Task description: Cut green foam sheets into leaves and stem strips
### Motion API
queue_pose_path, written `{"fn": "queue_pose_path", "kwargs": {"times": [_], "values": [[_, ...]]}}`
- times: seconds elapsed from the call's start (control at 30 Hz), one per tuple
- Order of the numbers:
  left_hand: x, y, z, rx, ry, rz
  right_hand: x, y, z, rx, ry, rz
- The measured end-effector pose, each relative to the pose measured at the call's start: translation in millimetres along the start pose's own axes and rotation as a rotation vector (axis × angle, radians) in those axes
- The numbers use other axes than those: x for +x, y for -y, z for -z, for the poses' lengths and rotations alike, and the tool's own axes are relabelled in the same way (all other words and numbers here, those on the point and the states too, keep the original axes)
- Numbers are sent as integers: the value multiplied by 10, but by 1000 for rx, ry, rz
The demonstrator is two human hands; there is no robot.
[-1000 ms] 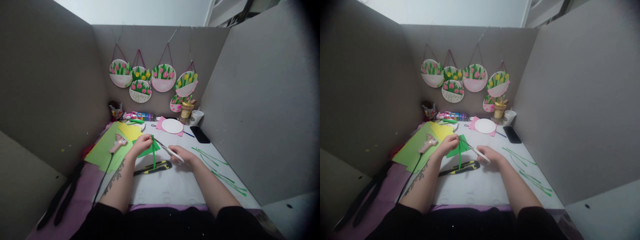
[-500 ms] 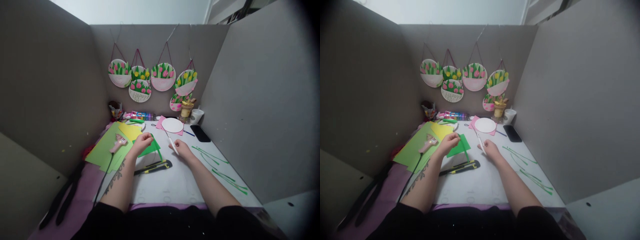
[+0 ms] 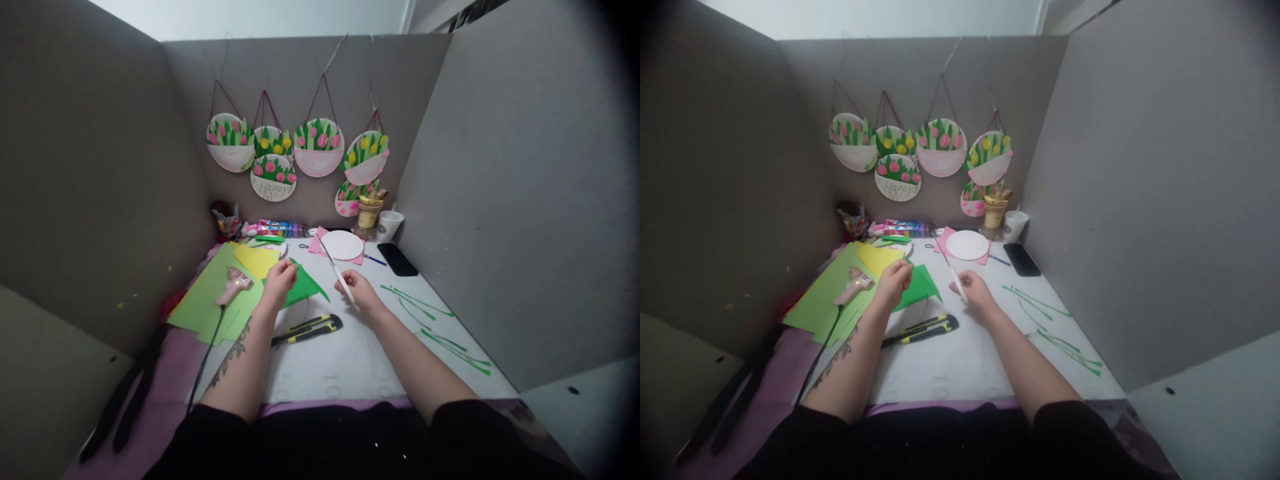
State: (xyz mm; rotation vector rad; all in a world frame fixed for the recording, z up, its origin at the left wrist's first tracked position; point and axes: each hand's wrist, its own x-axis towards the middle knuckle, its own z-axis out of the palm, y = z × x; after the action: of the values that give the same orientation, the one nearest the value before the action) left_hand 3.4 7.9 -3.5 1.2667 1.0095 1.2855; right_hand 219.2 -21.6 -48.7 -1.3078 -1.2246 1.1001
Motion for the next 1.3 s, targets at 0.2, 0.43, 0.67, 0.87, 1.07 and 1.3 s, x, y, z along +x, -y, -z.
{"fn": "queue_pose_path", "kwargs": {"times": [0.2, 0.43, 0.67, 0.87, 1.07, 1.3], "values": [[-9, 19, -32, 41, -11, -3, -117, 143, -119, 259, 161, 96], [-16, 121, -101, 97, 14, -24, -217, 188, -238, 178, 171, 25], [-76, 46, -118, -40, 168, 153, -251, 243, -250, 176, 68, 80], [-125, 109, -172, -254, 485, 472, -251, 182, -239, 163, 95, 186], [-148, 153, -201, -232, 492, 434, -215, 122, -234, 42, 7, 314], [-93, 143, -221, -219, 174, 149, -114, 63, -158, -7, -267, 401]]}}
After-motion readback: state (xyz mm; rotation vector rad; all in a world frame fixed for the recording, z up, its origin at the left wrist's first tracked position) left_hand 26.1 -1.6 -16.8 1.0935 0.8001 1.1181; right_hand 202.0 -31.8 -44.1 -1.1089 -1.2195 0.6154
